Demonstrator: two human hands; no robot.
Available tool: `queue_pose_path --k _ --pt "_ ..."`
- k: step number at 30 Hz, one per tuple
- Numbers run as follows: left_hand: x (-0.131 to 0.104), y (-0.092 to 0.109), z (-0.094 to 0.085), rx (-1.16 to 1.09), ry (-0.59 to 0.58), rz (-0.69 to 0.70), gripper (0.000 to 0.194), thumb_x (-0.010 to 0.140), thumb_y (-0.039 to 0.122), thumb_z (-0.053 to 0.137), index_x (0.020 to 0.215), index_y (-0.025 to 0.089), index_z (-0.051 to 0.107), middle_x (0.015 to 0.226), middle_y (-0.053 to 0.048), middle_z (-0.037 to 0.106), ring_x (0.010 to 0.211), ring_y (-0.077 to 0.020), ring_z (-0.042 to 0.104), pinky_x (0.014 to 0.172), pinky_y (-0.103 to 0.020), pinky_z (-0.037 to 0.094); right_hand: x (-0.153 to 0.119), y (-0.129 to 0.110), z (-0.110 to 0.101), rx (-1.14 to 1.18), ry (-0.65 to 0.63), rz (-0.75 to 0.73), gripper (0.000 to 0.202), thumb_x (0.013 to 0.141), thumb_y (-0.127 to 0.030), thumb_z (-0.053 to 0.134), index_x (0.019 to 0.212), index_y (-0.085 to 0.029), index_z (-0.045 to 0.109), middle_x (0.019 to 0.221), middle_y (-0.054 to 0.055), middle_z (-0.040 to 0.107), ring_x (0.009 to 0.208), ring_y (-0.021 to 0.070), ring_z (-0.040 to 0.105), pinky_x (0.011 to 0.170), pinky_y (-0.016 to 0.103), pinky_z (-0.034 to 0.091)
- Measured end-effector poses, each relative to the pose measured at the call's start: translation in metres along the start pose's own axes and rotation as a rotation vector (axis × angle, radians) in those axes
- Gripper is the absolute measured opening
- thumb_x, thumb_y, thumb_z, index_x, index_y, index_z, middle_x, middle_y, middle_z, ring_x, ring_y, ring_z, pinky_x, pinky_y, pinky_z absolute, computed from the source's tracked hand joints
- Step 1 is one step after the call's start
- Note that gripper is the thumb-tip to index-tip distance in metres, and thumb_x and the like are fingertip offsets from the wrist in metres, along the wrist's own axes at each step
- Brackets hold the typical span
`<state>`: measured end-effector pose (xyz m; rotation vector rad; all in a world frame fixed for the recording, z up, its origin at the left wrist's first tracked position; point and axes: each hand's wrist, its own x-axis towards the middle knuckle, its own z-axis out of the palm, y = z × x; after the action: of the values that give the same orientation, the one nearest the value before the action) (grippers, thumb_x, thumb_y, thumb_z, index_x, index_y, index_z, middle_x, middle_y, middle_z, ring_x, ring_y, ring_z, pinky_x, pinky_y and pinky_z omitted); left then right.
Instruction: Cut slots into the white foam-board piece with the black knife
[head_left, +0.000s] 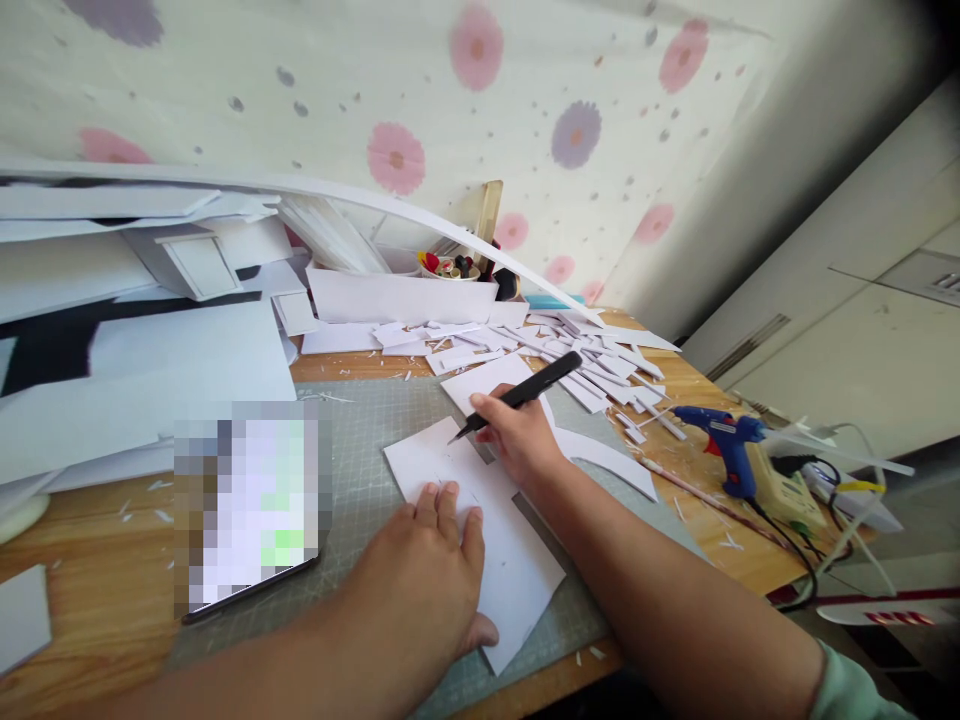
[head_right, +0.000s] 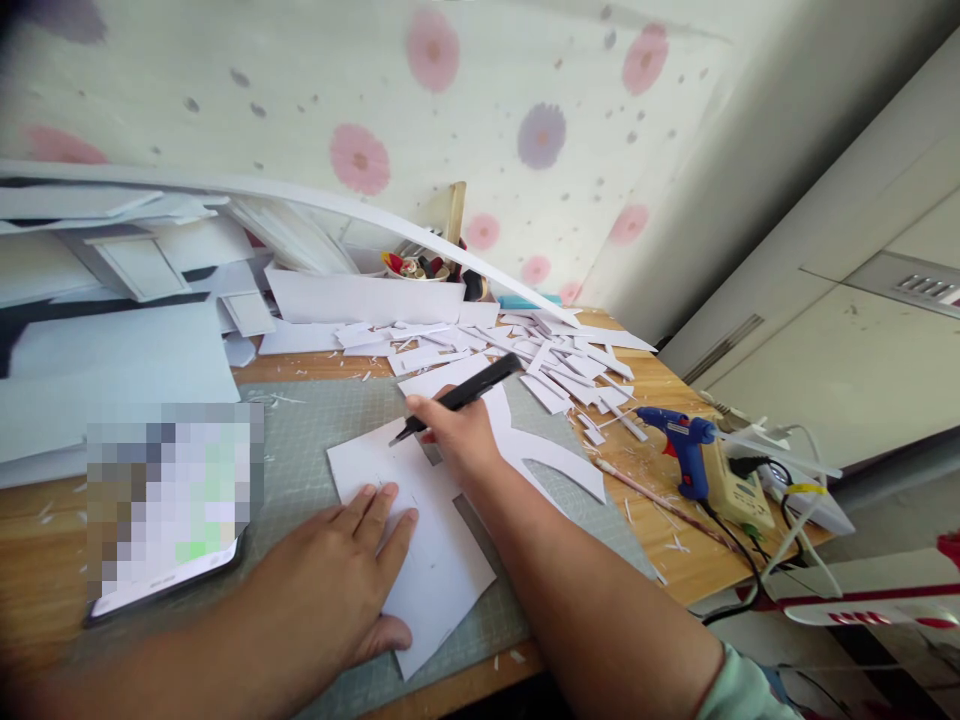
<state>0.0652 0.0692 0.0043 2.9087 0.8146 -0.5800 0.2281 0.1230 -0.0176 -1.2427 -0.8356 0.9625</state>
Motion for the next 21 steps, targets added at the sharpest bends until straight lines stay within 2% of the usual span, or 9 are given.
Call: queue_pose_path --k 3,5,7,10,12,16,21 --pt "-0.001 0.002 -0.001 -0.008 -0.014 -0.010 0.087 0.085 0.062 0.053 0.147 0.005 0.030 0.146 -0.039 0.023 0.137 -0.0481 0.029 0.107 -0.059 0.035 -0.005 -0.013 -0.009 0.128 -0.033 0.032 0.038 0.055 -0.044 0.081 0.061 -0.021 0.052 0.039 -0.012 0.042 0.035 0.0049 0.033 0.046 0.026 0.052" --pt "-0.001 0.003 0.000 -0.015 -0.011 -0.016 0.087 0.085 0.061 0.054 0.147 0.005 0.031 0.146 -0.038 0.023 0.137 -0.0482 0.028 0.108 -0.059 0.034 -0.011 -0.020 -0.014 0.106 -0.098 -0.003 0.034 0.053 -0.040 0.083 0.062 -0.019 0.058 0.038 -0.011 0.045 0.033 0.0046 0.035 0.047 0.027 0.053" --pt "-0.001 0.003 0.001 -0.020 0.012 -0.012 0.087 0.085 0.061 0.054 0.147 0.004 0.031 0.146 -0.038 0.023 0.138 -0.0484 0.027 0.108 -0.059 0.033 -0.018 -0.021 -0.018 0.067 -0.095 -0.053 0.034 0.053 -0.037 0.085 0.059 -0.018 0.058 0.038 -0.010 0.045 0.031 0.0043 0.035 0.044 0.026 0.052" --pt "0.000 0.002 0.004 -0.030 0.047 0.003 0.093 0.082 0.064 0.056 0.147 0.004 0.030 0.147 -0.038 0.022 0.138 -0.0489 0.028 0.108 -0.060 0.033 -0.026 -0.016 -0.018 0.022 0.048 -0.119 0.037 0.058 -0.040 0.085 0.056 -0.018 0.055 0.036 -0.011 0.043 0.029 0.0038 0.032 0.040 0.026 0.051" --pt "0.000 0.001 0.004 -0.041 0.027 0.014 0.102 0.075 0.067 0.062 0.148 0.004 0.028 0.148 -0.038 0.021 0.138 -0.0494 0.028 0.107 -0.060 0.034 -0.028 -0.010 -0.016 0.019 0.111 -0.135 0.035 0.064 -0.043 0.082 0.062 -0.018 0.058 0.036 -0.011 0.043 0.030 0.0045 0.033 0.042 0.026 0.052" --pt "0.002 0.000 0.001 -0.065 -0.012 0.020 0.109 0.070 0.067 0.069 0.148 0.004 0.026 0.148 -0.037 0.021 0.139 -0.0486 0.027 0.108 -0.060 0.033 -0.031 0.001 -0.012 0.005 0.072 -0.169 0.029 0.068 -0.036 0.078 0.086 -0.019 0.063 0.041 -0.012 0.047 0.033 0.0064 0.038 0.045 0.026 0.051" --pt "0.003 0.003 0.001 -0.090 -0.052 0.007 0.103 0.074 0.061 0.069 0.147 0.002 0.028 0.146 -0.039 0.022 0.138 -0.0487 0.028 0.107 -0.060 0.034 -0.037 0.011 -0.011 -0.269 0.041 -0.300 0.020 0.069 -0.025 0.071 0.082 -0.022 0.056 0.058 -0.007 0.056 0.047 0.0102 0.051 0.048 0.024 0.044"
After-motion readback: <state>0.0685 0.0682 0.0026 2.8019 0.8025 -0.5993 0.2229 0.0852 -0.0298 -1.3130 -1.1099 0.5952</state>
